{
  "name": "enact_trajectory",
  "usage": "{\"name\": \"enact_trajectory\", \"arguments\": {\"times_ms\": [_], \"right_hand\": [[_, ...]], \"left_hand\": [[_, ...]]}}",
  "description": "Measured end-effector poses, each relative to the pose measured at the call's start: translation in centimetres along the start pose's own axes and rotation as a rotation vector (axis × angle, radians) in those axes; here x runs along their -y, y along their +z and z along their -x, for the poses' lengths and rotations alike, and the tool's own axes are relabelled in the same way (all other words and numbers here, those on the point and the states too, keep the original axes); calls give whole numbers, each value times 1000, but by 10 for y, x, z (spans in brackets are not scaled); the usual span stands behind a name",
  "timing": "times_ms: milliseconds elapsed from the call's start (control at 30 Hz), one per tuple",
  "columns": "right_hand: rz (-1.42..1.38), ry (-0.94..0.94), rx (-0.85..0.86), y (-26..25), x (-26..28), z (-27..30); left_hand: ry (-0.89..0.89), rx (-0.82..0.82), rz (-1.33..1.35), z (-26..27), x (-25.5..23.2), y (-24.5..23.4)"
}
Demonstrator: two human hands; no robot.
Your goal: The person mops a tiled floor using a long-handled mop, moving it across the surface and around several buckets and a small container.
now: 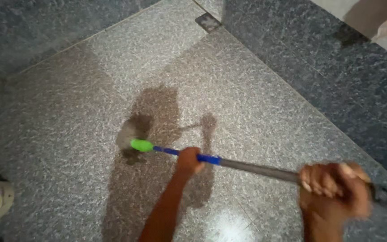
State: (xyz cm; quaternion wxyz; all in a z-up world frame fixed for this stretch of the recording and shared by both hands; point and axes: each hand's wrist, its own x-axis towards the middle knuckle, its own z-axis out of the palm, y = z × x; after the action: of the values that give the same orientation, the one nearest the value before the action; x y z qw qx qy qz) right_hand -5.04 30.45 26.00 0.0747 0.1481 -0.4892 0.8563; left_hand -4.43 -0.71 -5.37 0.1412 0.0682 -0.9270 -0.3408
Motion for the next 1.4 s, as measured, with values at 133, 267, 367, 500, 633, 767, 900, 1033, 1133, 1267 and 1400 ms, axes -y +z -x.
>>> {"name": "enact_trajectory", "arguments": {"times_ms": [133, 267, 367, 500, 633, 767, 900, 1033, 1133, 1267, 1400], "right_hand": [[-142, -27, 97, 59, -62, -28], [-171, 74, 7, 74, -84, -3], [-210, 218, -18, 51, -67, 15], [-139, 215, -72, -4, -1, 9], [93, 142, -216, -42, 75, -3], [44, 55, -183, -47, 104, -31], [173, -18, -122, -10, 75, -90], [47, 68, -83, 44, 27, -142], [-47, 150, -4, 76, -16, -143], [-177, 351, -30, 76, -59, -113], [-205, 425, 3, 25, -52, -50]], "left_hand": [[-62, -112, -37, -11, 82, -18], [-149, -68, -114, 10, 122, -41], [-91, -16, -194, 39, 98, -43], [-48, 94, -51, 59, 2, -22], [124, 243, 125, 41, -76, -9], [219, 371, 87, -8, -118, 3], [-68, 428, 56, -62, -94, 1], [-21, 80, 54, -78, -18, 11], [-202, 30, -107, -83, 51, 12], [-175, 5, -195, -29, 116, 6], [-179, 91, -94, 54, 102, 19]]}}
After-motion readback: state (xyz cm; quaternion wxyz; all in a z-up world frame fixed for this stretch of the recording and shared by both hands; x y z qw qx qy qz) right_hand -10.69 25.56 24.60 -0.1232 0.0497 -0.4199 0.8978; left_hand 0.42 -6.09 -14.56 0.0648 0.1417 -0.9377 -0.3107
